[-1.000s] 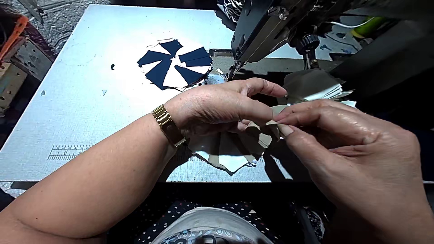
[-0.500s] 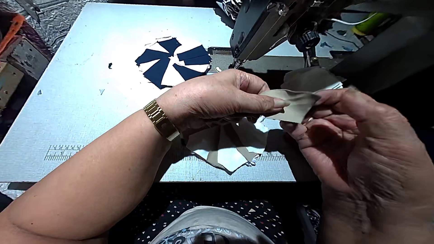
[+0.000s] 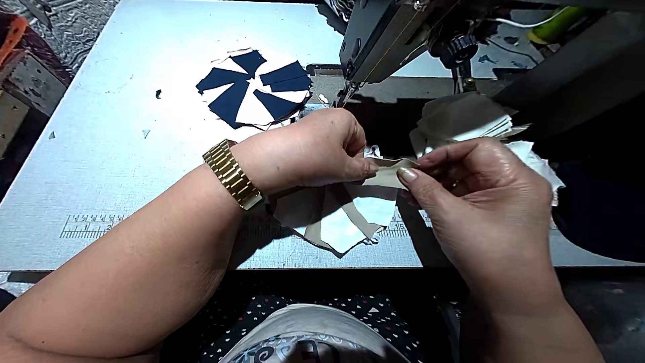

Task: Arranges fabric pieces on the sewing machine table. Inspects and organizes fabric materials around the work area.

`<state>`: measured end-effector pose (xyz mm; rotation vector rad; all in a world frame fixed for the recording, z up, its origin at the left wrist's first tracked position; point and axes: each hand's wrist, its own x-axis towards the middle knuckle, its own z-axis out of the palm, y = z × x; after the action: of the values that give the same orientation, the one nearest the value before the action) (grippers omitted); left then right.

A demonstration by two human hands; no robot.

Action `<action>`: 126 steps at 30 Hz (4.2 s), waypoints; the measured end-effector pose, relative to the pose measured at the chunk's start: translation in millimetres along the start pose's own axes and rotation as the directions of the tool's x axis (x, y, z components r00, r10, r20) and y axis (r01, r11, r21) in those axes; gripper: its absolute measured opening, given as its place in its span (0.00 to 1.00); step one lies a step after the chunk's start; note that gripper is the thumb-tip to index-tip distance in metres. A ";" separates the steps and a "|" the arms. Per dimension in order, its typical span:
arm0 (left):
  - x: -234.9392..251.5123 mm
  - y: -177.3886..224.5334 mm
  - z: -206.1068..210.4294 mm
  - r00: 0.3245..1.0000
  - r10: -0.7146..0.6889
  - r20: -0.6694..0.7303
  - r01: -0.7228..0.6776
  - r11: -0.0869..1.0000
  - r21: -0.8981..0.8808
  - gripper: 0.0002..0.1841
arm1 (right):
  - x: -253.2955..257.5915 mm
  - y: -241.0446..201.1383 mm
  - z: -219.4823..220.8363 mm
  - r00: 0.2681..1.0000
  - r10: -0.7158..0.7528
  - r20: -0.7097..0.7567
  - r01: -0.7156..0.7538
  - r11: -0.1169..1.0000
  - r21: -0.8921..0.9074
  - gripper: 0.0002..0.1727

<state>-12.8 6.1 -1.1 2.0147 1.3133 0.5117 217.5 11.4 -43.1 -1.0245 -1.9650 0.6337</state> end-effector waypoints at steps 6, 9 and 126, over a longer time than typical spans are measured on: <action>-1.0 6.5 8.3 0.993 -0.104 -0.050 0.113 0.963 0.246 0.16 | 1.4 2.3 9.4 0.999 -0.013 0.051 0.027 0.959 -0.284 0.11; -2.4 7.1 7.5 0.989 -0.098 -0.107 0.124 0.953 0.276 0.16 | 2.3 0.7 7.2 0.998 -0.054 0.036 0.063 0.946 -0.317 0.10; -0.6 16.5 6.7 0.963 -0.207 0.171 0.229 0.297 -0.927 0.25 | 2.5 -31.5 -37.9 0.958 -0.286 0.019 0.286 0.950 -0.128 0.12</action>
<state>1.8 -1.0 6.1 0.7924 0.8607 0.8662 234.8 -1.4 1.3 -0.7910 -2.1245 0.3491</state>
